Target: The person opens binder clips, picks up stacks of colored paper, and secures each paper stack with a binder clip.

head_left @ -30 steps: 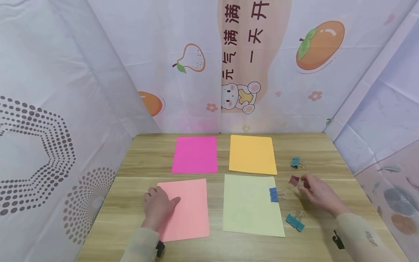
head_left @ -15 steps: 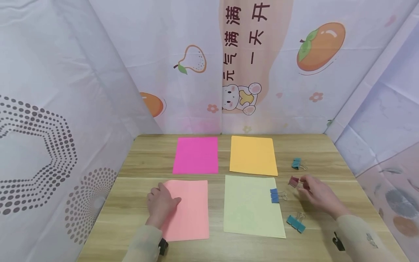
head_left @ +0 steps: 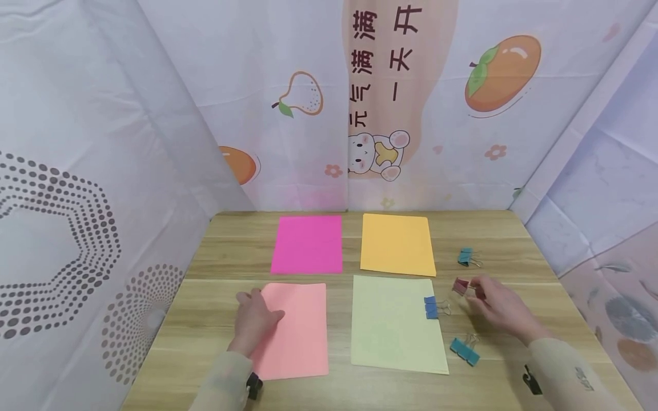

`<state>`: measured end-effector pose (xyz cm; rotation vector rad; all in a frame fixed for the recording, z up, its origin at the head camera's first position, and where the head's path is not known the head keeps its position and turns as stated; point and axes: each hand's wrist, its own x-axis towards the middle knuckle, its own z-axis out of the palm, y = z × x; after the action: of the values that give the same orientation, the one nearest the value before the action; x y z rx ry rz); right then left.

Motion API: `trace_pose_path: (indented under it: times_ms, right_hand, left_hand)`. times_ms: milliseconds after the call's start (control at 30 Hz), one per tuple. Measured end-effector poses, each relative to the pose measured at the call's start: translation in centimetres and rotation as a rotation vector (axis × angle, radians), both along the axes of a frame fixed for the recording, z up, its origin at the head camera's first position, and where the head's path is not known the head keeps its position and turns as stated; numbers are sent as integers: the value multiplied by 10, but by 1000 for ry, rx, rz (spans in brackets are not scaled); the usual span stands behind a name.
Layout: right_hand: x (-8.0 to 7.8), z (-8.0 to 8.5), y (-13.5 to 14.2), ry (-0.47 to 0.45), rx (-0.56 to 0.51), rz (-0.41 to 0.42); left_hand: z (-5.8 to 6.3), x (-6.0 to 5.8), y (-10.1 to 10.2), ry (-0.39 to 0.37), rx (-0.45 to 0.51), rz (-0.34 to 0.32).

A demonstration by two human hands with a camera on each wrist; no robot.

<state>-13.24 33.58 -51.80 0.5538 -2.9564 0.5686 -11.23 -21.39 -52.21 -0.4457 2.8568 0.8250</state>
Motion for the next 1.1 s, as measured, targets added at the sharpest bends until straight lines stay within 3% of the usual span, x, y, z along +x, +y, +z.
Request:
trace_pose_path:
  times_ms: [300,800,1000,1100]
  right_hand:
    - [-3,2,-7,22,-2,18]
    - [-4,6,-19,4,20,33]
    - [-4,6,-22,17,26,57]
    - [-4,6,-24,27,22,70]
  left_hand:
    - [-4,-2,-9,-36,119,33]
    - [7,-11,-30,-81,313,76]
    - [10,-10,-34,-36,457,120]
    - [11,-10,-34,-2,461,126]
